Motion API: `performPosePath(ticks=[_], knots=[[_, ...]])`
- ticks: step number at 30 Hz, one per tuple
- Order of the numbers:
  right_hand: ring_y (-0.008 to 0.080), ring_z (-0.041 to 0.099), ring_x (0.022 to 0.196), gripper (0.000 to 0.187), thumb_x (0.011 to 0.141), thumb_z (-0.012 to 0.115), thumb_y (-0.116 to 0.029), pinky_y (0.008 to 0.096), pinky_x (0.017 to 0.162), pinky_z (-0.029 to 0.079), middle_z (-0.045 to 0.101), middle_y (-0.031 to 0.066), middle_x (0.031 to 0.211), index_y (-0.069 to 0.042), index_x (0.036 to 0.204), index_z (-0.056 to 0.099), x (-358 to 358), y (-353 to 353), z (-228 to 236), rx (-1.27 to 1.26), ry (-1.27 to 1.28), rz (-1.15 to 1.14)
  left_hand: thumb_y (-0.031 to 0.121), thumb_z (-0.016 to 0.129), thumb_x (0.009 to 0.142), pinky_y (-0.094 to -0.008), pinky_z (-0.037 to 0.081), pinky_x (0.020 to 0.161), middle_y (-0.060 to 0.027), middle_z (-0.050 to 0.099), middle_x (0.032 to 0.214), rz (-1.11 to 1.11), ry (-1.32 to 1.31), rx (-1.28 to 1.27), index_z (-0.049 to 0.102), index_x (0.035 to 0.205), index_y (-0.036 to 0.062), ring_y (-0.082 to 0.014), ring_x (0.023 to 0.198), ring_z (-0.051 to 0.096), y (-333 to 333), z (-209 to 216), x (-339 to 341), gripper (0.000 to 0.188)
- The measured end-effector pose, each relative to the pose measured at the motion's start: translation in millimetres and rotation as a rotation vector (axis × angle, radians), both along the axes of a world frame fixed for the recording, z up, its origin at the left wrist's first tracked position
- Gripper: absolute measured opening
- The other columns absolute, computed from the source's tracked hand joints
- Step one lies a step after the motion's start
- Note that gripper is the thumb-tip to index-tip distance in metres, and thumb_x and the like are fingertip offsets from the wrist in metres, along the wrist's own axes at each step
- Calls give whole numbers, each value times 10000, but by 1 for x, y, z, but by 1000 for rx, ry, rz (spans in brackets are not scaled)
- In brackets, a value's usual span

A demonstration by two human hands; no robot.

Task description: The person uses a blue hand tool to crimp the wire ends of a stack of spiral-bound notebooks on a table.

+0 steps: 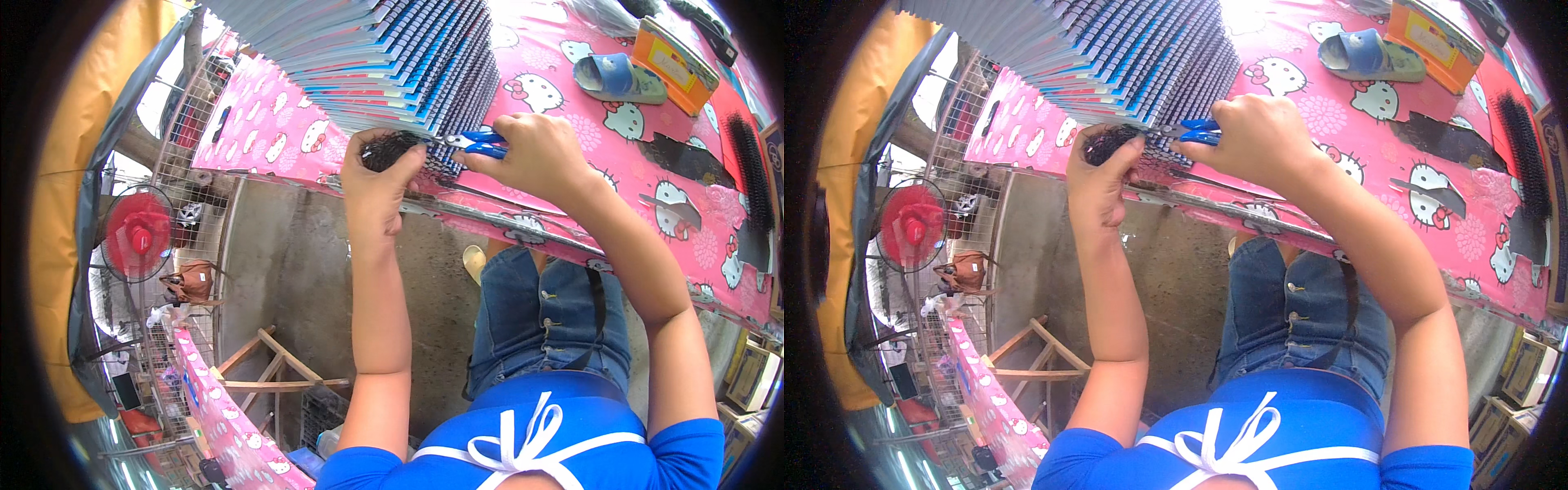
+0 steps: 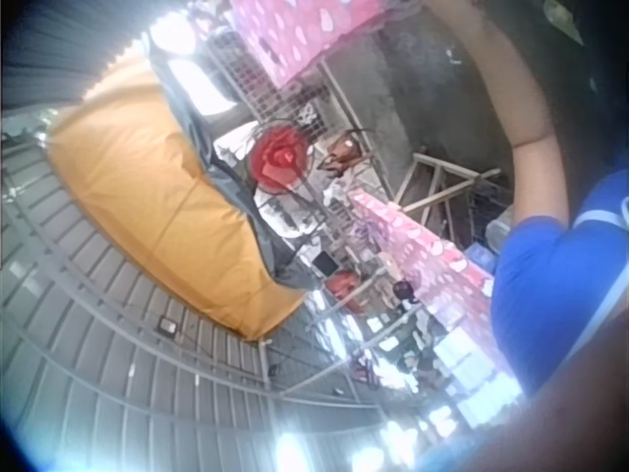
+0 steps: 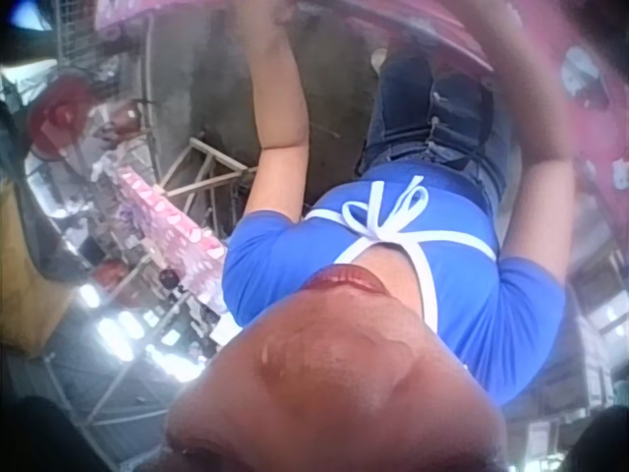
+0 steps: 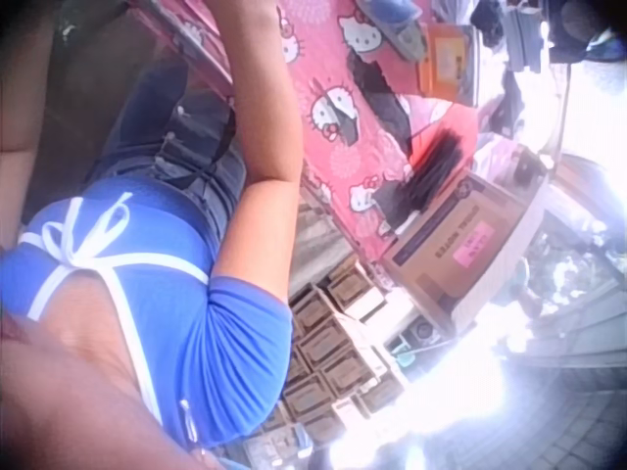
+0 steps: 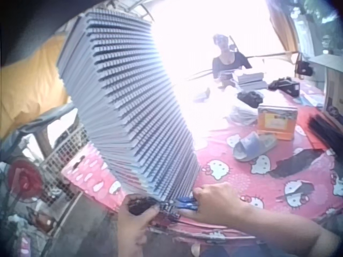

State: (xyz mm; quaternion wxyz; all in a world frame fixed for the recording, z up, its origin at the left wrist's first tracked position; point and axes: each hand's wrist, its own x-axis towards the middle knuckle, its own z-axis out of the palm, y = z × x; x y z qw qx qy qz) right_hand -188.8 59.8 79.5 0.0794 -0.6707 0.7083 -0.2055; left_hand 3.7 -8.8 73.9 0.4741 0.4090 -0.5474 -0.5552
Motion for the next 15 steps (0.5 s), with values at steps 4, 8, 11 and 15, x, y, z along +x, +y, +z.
performPosePath(ticks=[4,8,11,15], knots=[[309,659,637,563,742,655,-570,411,612,532,641,155,662,-7,719,651,-6,4,-23,-369,33,-22,39,817,669,-222,449,503,-69,630,855,11,5,66,535,1056,10,-107,656,584,-1,0,7,481],[319,654,584,570,744,644,-575,415,600,533,625,160,595,-10,666,648,-6,-12,-34,-738,180,52,37,802,686,-240,427,483,-61,633,849,31,-92,11,536,1072,15,-111,625,574,9,3,-5,469],[320,657,602,586,748,636,-584,423,598,532,633,162,623,0,711,651,2,-9,-24,-158,-16,16,39,798,698,-253,428,484,-60,635,847,0,-56,-22,536,1077,24,-119,611,570,5,-4,-3,461],[318,656,598,584,748,640,-578,425,584,528,631,157,625,5,732,648,2,4,-25,-145,-1,13,21,793,697,-257,445,489,-67,633,842,14,5,82,534,1067,29,-126,610,576,-6,-12,12,452]])
